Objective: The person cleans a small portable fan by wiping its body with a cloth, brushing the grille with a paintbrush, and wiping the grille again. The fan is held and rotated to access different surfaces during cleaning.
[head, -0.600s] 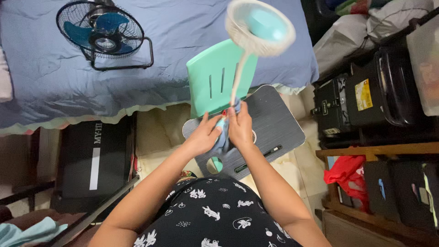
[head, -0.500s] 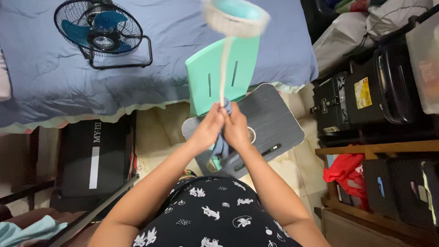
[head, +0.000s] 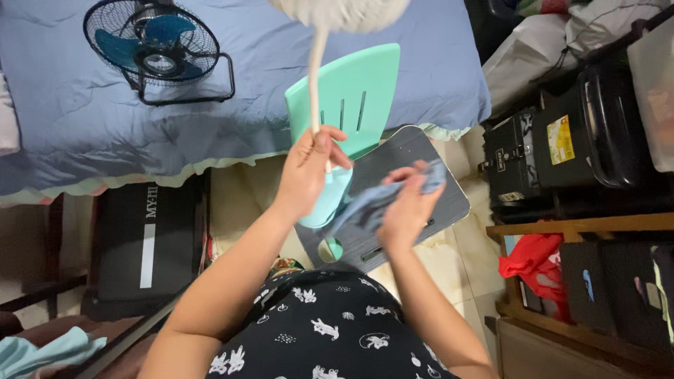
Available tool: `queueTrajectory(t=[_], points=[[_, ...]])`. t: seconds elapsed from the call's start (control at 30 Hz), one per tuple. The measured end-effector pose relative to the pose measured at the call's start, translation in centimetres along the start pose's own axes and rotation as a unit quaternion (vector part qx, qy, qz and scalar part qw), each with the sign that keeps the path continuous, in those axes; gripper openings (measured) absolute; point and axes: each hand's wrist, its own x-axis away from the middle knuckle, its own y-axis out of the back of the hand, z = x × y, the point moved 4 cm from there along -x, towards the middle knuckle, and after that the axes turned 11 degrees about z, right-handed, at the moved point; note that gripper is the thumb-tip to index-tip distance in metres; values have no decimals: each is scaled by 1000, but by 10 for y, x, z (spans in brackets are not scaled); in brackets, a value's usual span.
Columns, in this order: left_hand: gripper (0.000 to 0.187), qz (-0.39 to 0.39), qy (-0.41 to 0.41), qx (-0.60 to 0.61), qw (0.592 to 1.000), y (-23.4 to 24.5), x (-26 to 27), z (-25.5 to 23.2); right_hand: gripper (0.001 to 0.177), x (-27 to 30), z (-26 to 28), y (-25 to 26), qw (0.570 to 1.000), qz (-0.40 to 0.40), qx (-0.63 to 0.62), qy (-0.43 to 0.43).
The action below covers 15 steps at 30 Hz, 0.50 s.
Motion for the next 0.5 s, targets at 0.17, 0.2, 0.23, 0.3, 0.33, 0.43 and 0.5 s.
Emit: queueTrajectory(t=[0.17,0.2,0.23,0.3,0.33,0.43,0.5], points=[[35,-56,24,138,989,1,-4,4,61,-11,-8,3,962,10,164,-216],[35,-67,26,154,985,-1,-5,5,63,-10,-8,-3,967,62,147,-197],[35,-65,28,151,986,-4,-3,7,65,-5,-7,-9,968,116,130,-181],[36,-63,32,144,987,-7,-1,7,66,-5,-3,-16,959,184,116,-183],[36,-59,27,143,988,-6,0,6,65,-7,-1,-18,952,199,119,-202],[35,-42,19,158,986,-8,1,8,62,-6,4,-17,932,237,140,-234],[35,-30,17,188,982,-8,-1,7,57,-12,6,-16,927,241,145,-247]])
